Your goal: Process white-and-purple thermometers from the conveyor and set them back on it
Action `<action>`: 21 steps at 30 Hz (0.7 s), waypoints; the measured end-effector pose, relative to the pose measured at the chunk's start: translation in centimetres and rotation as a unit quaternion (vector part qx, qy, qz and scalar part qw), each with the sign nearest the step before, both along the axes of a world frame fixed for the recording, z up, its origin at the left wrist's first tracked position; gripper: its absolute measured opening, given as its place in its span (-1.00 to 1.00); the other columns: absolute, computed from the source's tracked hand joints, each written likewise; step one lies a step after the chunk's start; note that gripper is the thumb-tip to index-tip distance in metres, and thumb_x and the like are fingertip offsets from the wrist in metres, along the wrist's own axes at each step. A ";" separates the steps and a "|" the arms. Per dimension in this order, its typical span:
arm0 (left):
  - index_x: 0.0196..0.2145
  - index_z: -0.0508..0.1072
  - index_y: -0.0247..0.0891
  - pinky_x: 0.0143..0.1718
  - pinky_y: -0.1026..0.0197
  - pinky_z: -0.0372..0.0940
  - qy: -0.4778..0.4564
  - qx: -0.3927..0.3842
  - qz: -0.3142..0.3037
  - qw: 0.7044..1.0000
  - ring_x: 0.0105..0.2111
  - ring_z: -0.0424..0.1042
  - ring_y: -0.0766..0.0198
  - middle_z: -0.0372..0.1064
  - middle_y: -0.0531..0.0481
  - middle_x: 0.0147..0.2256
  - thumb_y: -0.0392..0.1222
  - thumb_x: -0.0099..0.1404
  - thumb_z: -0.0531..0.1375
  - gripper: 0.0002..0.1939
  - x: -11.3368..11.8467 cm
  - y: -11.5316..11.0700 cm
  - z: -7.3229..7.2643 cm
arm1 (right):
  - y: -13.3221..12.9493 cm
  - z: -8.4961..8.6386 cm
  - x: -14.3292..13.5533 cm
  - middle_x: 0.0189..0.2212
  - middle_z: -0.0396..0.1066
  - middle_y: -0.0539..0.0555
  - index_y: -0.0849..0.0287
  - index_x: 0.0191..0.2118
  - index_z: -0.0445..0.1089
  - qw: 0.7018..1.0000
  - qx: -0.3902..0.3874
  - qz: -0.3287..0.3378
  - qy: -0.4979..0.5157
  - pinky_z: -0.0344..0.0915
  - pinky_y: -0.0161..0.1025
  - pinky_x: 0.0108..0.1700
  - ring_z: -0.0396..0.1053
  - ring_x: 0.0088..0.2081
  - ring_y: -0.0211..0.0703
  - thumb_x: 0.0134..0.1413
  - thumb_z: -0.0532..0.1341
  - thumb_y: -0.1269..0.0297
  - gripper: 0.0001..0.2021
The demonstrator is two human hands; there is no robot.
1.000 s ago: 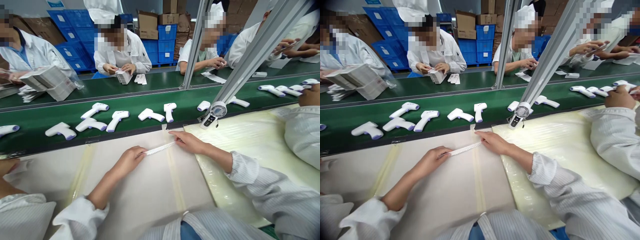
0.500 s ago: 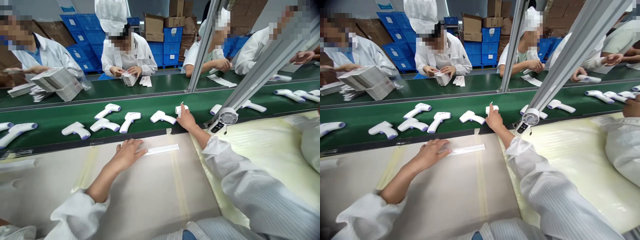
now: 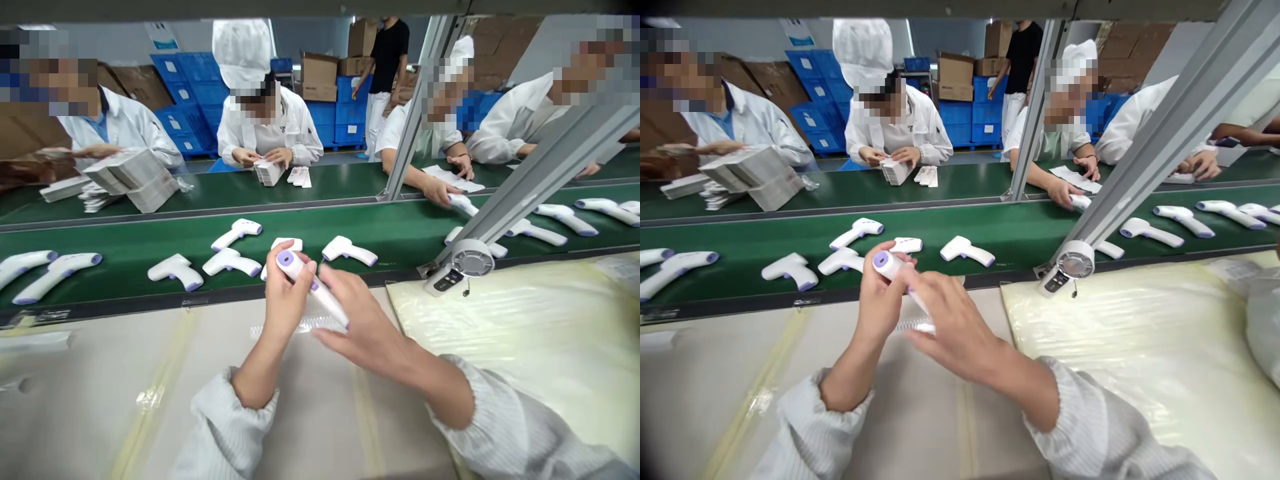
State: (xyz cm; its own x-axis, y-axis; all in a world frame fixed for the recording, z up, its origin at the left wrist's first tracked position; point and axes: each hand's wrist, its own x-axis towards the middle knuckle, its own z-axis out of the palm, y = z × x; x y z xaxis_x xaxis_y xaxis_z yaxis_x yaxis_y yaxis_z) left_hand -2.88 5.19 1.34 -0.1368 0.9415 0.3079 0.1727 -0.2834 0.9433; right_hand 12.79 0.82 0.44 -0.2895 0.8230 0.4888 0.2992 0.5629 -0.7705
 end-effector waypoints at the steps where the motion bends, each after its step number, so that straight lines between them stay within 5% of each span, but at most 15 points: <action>1: 0.17 0.16 -0.14 -0.29 0.16 0.42 -0.008 -0.017 -0.020 1.000 -0.29 0.50 0.20 0.41 0.01 -0.25 0.02 0.30 0.26 -0.42 -0.1 -0.1 -0.1 | 0.3 0.3 0.3 0.09 0.41 0.15 -0.13 0.28 0.28 0.995 -0.053 0.009 0.087 0.43 0.09 0.05 0.43 -0.05 0.03 0.14 0.36 0.26 -0.40; 5: 0.21 0.09 -0.11 -0.31 0.14 0.42 -0.020 -0.076 -0.138 0.987 -0.34 0.50 0.19 0.40 0.02 -0.29 0.05 0.36 0.19 -0.44 -0.2 -1.1 -0.6 | 2.5 1.1 1.5 -0.19 0.53 0.09 0.10 -0.33 0.55 0.897 -0.269 0.057 0.347 0.47 -0.11 -0.20 0.45 -0.34 -0.18 0.00 0.45 0.11 -0.80; 8: 0.10 0.22 -0.11 -0.35 0.19 0.37 -0.007 -0.099 -0.145 0.985 -0.34 0.42 0.25 0.37 -0.01 -0.21 0.06 0.33 0.21 -0.54 0.5 -1.9 -0.4 | 3.3 0.9 1.0 -0.21 0.54 0.07 0.12 -0.44 0.57 0.845 -0.338 0.091 0.404 0.42 -0.21 -0.28 0.41 -0.38 -0.25 -0.11 0.50 0.16 -0.81; 15: 0.12 0.11 -0.14 -0.42 0.23 0.23 0.014 -0.191 -0.133 0.972 -0.45 0.26 0.31 0.21 0.09 -0.33 0.02 0.28 0.17 -0.48 2.0 -3.4 1.3 | 2.7 0.5 -0.5 -0.43 0.47 0.00 0.13 -0.52 0.54 0.830 -0.343 0.058 0.435 0.30 -0.26 -0.37 0.33 -0.43 -0.26 -0.18 0.50 0.24 -0.84; 21: 0.19 0.10 -0.10 -0.37 0.23 0.20 -0.011 -0.205 -0.137 0.969 -0.38 0.27 0.27 0.22 0.07 -0.28 -0.01 0.30 0.10 -0.47 1.7 -3.6 0.3 | 2.9 0.7 -0.5 -0.42 0.44 -0.02 0.14 -0.54 0.54 0.834 -0.345 0.022 0.431 0.27 -0.26 -0.31 0.29 -0.41 -0.29 -0.24 0.50 0.27 -0.84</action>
State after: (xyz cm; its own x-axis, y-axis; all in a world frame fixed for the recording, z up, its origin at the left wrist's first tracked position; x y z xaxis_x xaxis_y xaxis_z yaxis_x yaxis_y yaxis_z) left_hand -1.15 1.62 1.68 0.1331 0.9861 -0.0997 0.1216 0.0836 0.9891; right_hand 12.27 3.68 1.10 -0.1123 0.9922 -0.0538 -0.5425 -0.1066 -0.8333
